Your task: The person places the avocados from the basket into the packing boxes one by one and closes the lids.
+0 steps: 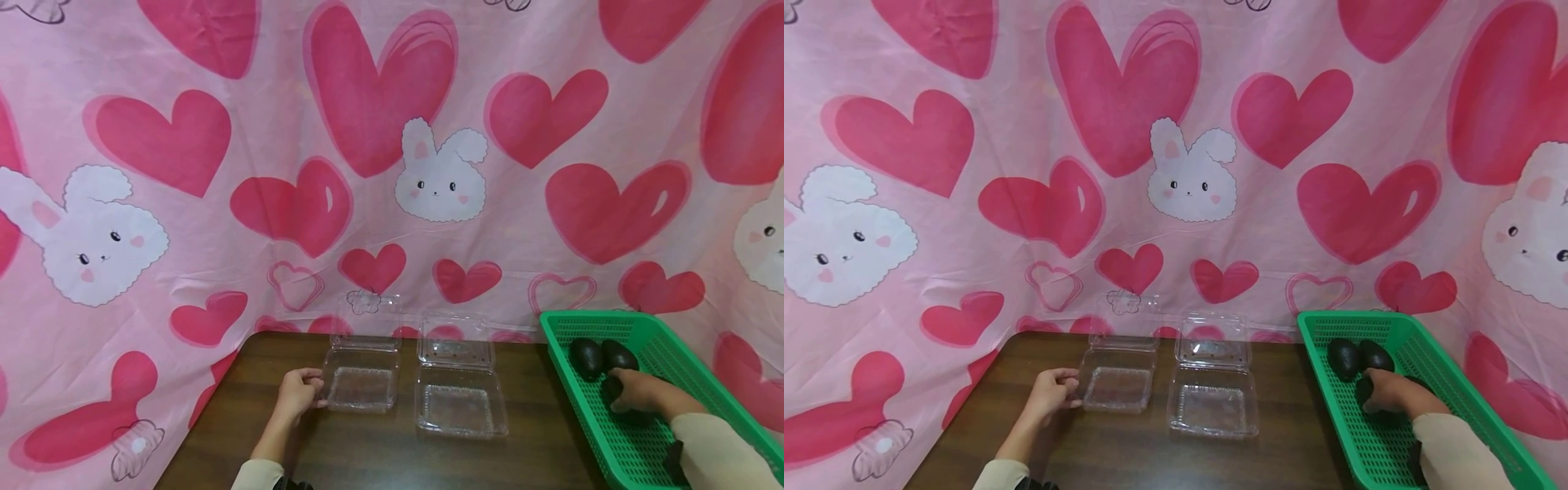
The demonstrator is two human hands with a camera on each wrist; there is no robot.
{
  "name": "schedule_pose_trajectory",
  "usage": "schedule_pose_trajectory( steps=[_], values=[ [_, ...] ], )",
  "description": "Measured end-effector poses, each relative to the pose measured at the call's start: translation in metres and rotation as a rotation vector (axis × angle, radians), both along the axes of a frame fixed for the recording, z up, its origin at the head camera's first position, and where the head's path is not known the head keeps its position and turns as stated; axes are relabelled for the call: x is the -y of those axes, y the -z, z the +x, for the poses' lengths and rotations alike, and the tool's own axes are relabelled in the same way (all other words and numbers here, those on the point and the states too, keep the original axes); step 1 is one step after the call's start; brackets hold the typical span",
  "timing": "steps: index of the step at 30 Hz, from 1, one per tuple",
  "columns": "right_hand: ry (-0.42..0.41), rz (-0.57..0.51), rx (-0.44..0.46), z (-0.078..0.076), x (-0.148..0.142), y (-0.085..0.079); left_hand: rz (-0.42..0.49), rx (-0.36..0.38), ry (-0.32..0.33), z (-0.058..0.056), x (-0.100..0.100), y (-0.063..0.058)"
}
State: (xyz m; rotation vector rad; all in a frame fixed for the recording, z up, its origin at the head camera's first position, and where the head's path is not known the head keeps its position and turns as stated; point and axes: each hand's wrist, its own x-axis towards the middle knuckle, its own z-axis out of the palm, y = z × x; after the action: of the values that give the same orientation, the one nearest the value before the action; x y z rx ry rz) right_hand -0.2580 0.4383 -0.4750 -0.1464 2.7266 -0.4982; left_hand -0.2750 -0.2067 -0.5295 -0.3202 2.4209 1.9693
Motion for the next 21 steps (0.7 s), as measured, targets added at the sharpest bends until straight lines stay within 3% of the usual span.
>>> schedule_pose_trajectory(
  steps=[4,11,21],
  values=[
    [0.012,-0.055,0.043,-0.003,-0.003,0.001,0.001,-0.004,0.001,0.001,0.001,0.000],
    [0.114,-0.162,0.149,-0.004,-0.012,0.008,-0.004,-0.004,0.007,0.002,0.000,0.000],
    [0.106,-0.209,0.109,-0.001,-0.010,0.012,0.002,-0.009,0.005,0.003,0.000,0.000]
  ],
)
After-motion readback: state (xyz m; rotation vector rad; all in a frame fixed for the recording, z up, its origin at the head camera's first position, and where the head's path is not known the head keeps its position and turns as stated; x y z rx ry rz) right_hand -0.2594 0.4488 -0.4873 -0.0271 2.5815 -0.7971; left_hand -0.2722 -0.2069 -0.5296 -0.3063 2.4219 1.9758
